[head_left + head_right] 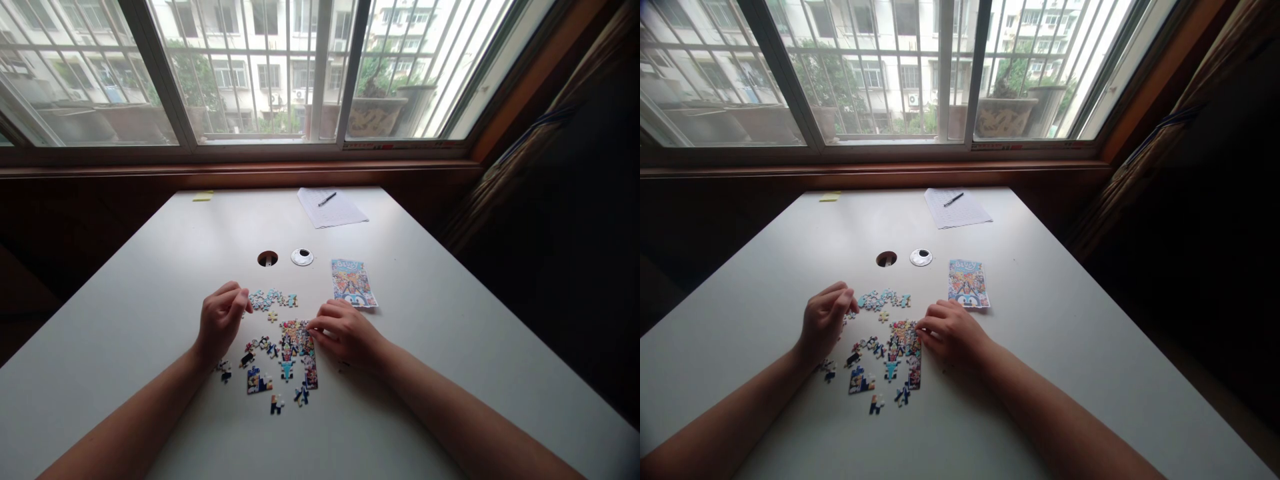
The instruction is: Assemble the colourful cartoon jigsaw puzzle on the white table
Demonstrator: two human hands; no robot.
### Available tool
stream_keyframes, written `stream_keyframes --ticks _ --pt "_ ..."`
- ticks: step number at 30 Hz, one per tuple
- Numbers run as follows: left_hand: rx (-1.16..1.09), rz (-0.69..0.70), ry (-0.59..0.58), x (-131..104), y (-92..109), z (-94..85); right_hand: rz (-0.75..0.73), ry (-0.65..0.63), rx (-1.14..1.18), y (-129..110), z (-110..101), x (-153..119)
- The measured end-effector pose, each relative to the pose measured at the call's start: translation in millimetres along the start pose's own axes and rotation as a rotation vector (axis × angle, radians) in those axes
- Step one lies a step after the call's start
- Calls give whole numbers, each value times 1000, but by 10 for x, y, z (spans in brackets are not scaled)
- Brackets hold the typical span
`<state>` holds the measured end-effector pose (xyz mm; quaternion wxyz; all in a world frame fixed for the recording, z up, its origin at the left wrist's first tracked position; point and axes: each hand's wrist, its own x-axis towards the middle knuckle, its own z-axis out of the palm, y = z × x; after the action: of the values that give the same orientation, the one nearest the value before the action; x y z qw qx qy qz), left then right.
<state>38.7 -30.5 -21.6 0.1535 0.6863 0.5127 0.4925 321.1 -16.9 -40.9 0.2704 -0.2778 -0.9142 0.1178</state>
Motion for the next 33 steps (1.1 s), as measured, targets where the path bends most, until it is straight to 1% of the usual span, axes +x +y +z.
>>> stream_keyframes --ticks 17,23,33 --pt "-29 -8 -5 -5 -12 0 16 -16 18 5 7 -11" --pt "-20 -8 -5 -10 -5 -7 2 2 15 12 18 -3" --pt "-14 -21 -7 -3 -9 3 -2 -4 17 15 19 -10"
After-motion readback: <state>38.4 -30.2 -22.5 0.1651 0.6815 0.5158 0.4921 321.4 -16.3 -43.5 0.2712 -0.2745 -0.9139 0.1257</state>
